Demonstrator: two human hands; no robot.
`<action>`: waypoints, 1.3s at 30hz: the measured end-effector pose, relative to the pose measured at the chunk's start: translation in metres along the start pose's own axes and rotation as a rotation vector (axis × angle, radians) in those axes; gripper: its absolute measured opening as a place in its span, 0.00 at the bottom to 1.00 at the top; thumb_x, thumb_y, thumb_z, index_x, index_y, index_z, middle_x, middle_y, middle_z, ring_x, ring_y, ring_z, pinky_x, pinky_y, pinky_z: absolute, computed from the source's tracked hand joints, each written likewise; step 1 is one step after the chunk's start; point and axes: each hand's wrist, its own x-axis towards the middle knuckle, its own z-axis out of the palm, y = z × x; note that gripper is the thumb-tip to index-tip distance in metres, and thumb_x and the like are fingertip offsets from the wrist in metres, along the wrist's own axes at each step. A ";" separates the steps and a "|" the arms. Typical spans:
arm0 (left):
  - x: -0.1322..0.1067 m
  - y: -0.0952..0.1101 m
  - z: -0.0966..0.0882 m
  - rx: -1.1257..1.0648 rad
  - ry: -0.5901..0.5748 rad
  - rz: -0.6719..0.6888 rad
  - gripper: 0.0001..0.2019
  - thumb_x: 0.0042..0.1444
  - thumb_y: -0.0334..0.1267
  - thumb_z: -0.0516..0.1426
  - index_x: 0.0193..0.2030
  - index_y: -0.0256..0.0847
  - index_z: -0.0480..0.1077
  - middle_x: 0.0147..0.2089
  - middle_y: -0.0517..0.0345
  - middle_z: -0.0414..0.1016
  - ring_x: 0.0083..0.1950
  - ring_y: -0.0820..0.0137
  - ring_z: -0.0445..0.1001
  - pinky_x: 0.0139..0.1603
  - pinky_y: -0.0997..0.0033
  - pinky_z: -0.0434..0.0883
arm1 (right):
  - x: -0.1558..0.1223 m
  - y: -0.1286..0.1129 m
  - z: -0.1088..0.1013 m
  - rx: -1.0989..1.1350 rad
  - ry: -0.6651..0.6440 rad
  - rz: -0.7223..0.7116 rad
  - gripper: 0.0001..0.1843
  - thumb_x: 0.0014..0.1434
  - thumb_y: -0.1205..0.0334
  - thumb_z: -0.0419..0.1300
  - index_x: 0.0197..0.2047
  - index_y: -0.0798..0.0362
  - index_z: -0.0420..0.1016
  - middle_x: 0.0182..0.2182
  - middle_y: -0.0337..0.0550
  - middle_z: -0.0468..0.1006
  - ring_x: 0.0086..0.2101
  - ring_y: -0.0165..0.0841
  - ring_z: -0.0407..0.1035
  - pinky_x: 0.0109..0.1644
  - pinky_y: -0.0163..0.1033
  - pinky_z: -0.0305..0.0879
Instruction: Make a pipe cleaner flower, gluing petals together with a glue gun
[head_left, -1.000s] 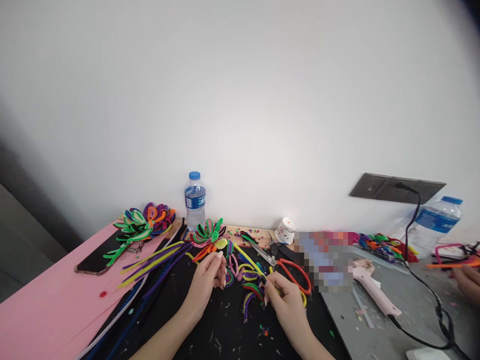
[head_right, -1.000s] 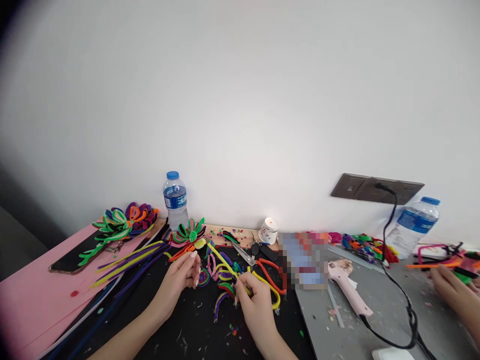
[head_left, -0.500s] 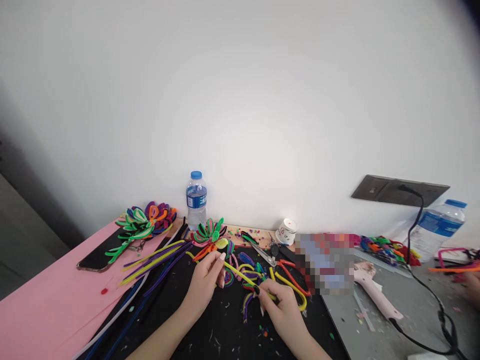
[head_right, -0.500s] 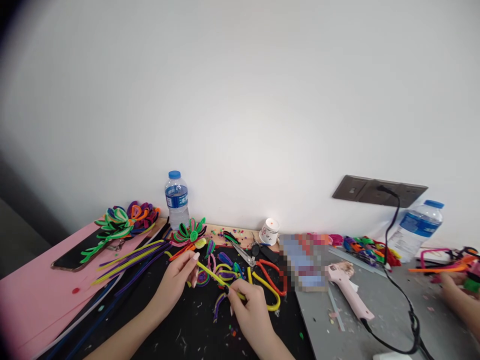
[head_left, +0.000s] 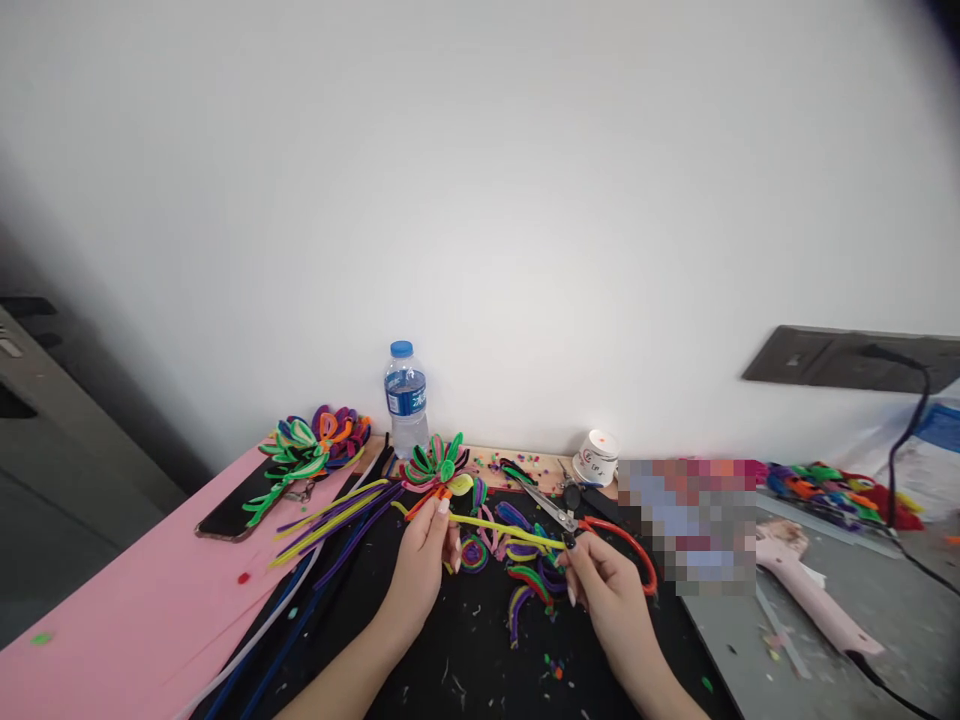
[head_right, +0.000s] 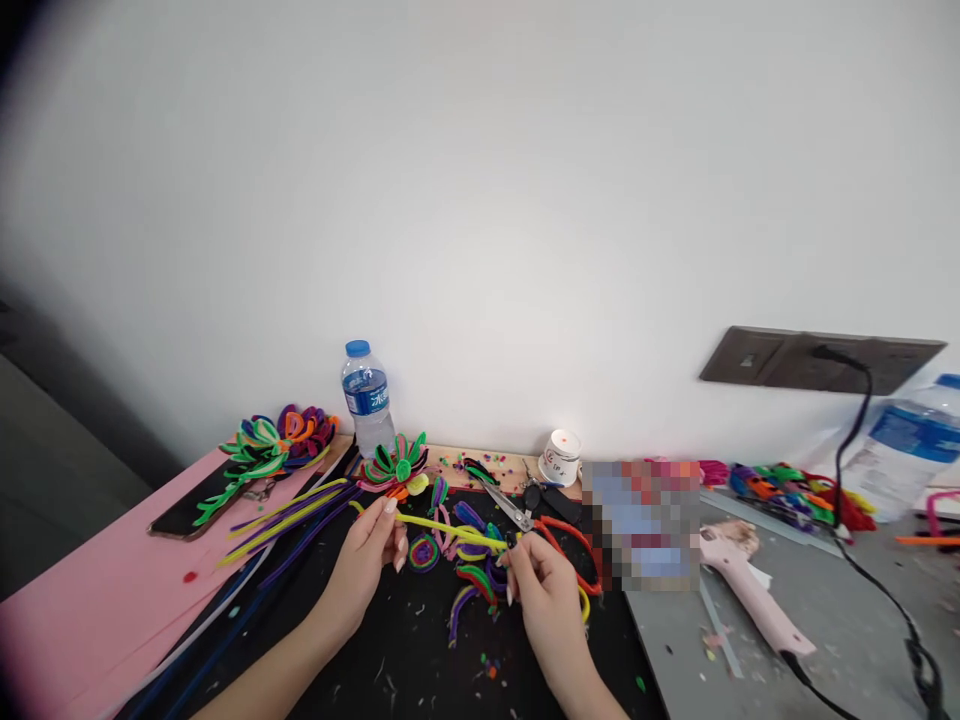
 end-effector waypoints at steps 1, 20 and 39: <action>0.000 0.000 -0.001 -0.024 0.023 -0.003 0.15 0.56 0.48 0.48 0.25 0.41 0.58 0.19 0.67 0.59 0.18 0.77 0.59 0.20 0.76 0.58 | 0.001 -0.001 -0.002 0.013 0.017 0.000 0.18 0.59 0.53 0.51 0.23 0.55 0.65 0.13 0.32 0.60 0.17 0.25 0.53 0.21 0.31 0.47; 0.003 -0.011 0.002 0.184 -0.224 -0.124 0.20 0.50 0.55 0.51 0.19 0.43 0.53 0.14 0.69 0.57 0.14 0.77 0.55 0.17 0.77 0.55 | 0.018 0.006 0.025 0.862 -0.185 0.372 0.18 0.38 0.55 0.70 0.32 0.56 0.75 0.21 0.42 0.77 0.14 0.24 0.66 0.14 0.27 0.60; -0.017 0.014 0.012 -0.233 -0.626 -0.246 0.17 0.39 0.36 0.65 0.37 0.39 0.66 0.26 0.62 0.70 0.21 0.77 0.65 0.21 0.77 0.64 | -0.006 -0.008 0.043 0.777 -0.272 0.421 0.17 0.49 0.52 0.61 0.21 0.56 0.65 0.09 0.33 0.67 0.05 0.16 0.45 0.07 0.24 0.35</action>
